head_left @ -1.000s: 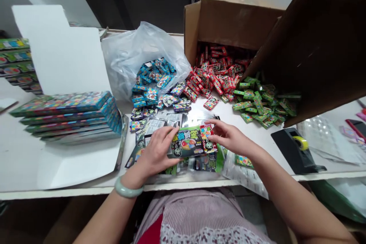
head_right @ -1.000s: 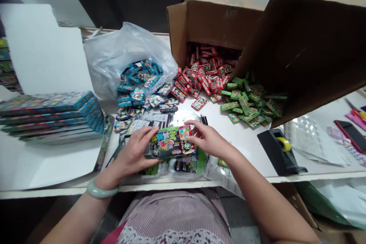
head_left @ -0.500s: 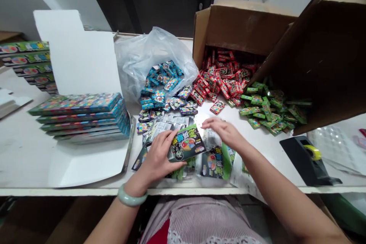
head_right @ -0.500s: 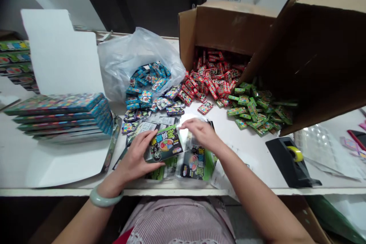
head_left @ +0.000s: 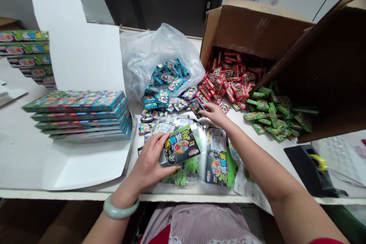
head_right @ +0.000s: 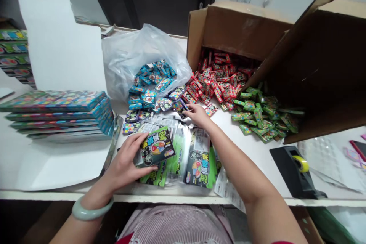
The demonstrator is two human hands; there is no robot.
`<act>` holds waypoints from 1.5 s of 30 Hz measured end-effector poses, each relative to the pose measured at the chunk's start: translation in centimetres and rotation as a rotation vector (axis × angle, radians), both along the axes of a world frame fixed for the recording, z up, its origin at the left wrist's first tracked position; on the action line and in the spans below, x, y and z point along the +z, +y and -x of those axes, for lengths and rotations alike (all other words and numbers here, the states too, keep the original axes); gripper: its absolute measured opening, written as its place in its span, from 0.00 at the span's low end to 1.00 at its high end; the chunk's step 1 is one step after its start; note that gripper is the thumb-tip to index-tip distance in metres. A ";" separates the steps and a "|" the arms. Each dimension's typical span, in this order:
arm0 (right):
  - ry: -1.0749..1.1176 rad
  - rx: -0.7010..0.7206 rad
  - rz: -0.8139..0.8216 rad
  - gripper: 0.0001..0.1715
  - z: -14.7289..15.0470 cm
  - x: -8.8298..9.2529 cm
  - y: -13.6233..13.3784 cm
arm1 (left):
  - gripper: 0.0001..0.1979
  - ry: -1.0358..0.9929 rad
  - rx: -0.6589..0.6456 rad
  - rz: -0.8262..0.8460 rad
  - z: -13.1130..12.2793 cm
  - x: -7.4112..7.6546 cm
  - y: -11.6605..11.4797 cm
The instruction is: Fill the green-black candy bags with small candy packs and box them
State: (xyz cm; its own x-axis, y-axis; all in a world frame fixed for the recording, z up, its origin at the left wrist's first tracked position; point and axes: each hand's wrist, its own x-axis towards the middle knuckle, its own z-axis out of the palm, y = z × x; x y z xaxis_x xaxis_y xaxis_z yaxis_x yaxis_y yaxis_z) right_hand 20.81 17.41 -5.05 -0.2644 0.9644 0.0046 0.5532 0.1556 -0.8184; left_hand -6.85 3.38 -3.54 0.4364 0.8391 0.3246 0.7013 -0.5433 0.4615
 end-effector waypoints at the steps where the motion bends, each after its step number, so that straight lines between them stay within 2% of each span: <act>1: 0.039 -0.010 0.036 0.15 -0.8 0.2 -1.0 | 0.47 0.000 -0.001 -0.005 0.0 -0.1 0.2; 4: 0.314 -0.066 0.222 0.19 -2.9 1.1 -4.5 | 0.47 0.024 0.009 -0.030 -0.1 -0.4 0.6; 6: 0.556 -0.122 0.350 0.31 -3.8 2.0 -6.7 | 0.47 0.057 0.009 -0.051 -0.4 -0.6 0.7; 8: 0.690 -0.194 0.348 0.41 -4.2 3.0 -8.6 | 0.48 0.091 -0.006 -0.069 -1.0 -0.7 0.6; 9: 0.707 -0.233 0.298 0.42 -4.2 3.5 -9.3 | 0.48 0.104 -0.019 -0.071 -1.3 -0.8 0.5; 12: 0.660 -0.300 0.118 0.37 -3.9 4.4 -11.2 | 0.50 0.103 -0.046 -0.072 -2.5 -0.5 0.2; 14: 0.560 -0.257 0.066 0.34 -3.7 4.8 -12.1 | 0.50 0.088 -0.049 -0.078 -3.1 -0.2 0.0; 18: 0.269 -0.041 0.122 0.25 -3.8 5.3 -13.3 | 0.49 0.090 -0.063 -0.108 -3.8 0.1 -0.2; 21: 0.198 0.058 0.176 0.28 -3.7 5.5 -13.3 | 0.49 0.083 -0.110 -0.113 -4.1 -0.1 -0.4; 23: 0.207 -0.001 0.142 0.30 -3.2 5.4 -13.0 | 0.50 0.059 -0.094 -0.105 -4.1 -0.3 -0.5; 25: 0.177 -0.087 0.013 0.24 -2.4 5.0 -13.0 | 0.50 0.036 -0.049 -0.091 -4.0 -0.3 -0.6; 27: 0.105 -0.086 -0.141 0.16 -1.6 4.6 -13.2 | 0.50 0.020 -0.021 -0.079 -3.8 -0.2 -0.6; 29: 0.044 0.012 -0.202 0.14 -0.9 4.3 -13.7 | 0.50 0.008 -0.026 -0.063 -3.5 -0.1 -0.7; 31: 0.033 0.131 -0.151 0.20 -0.4 4.3 -13.9 | 0.51 -0.009 -0.044 -0.042 -3.2 0.0 -0.8; 33: 0.071 0.235 -0.078 0.25 -0.1 4.5 -13.1 | 0.51 -0.034 -0.034 -0.016 -2.6 0.1 -0.8; 35: 0.145 0.229 -0.082 0.26 0.6 4.8 -10.9 | 0.50 -0.069 0.006 0.000 -1.9 0.5 -0.9; 38: 0.157 0.062 -0.214 0.17 3.8 4.5 -5.5 | 0.48 -0.116 0.038 0.025 -0.7 1.2 -1.1; 39: 0.092 0.063 -0.239 0.13 5.4 4.2 -3.5 | 0.48 -0.127 0.033 0.035 -0.4 1.4 -1.2; 40: 0.009 0.132 -0.248 0.13 7.3 3.8 -1.6 | 0.48 -0.134 0.027 0.042 -0.2 1.5 -1.2; 41: -0.082 0.214 -0.263 0.16 9.3 3.4 0.2 | 0.49 -0.137 0.025 0.045 0.0 1.6 -1.3; 42: -0.111 0.236 -0.274 0.21 11.1 3.0 1.7 | 0.49 -0.135 0.031 0.042 0.1 1.7 -1.4; 44: -0.140 0.241 -0.285 0.30 14.1 2.5 4.0 | 0.49 -0.120 0.059 0.029 0.3 1.6 -1.5; 45: -0.137 0.224 -0.282 0.32 15.0 2.3 4.7 | 0.48 -0.110 0.073 0.023 0.4 1.5 -1.6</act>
State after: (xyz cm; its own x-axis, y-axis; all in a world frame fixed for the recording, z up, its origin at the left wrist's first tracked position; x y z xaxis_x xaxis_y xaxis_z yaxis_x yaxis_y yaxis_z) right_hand 5.77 22.15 -2.77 -0.4853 0.8484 0.2112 0.5814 0.4936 -0.6468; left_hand -7.25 1.80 -2.07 0.3365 0.8751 0.3478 0.6832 -0.4810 0.5494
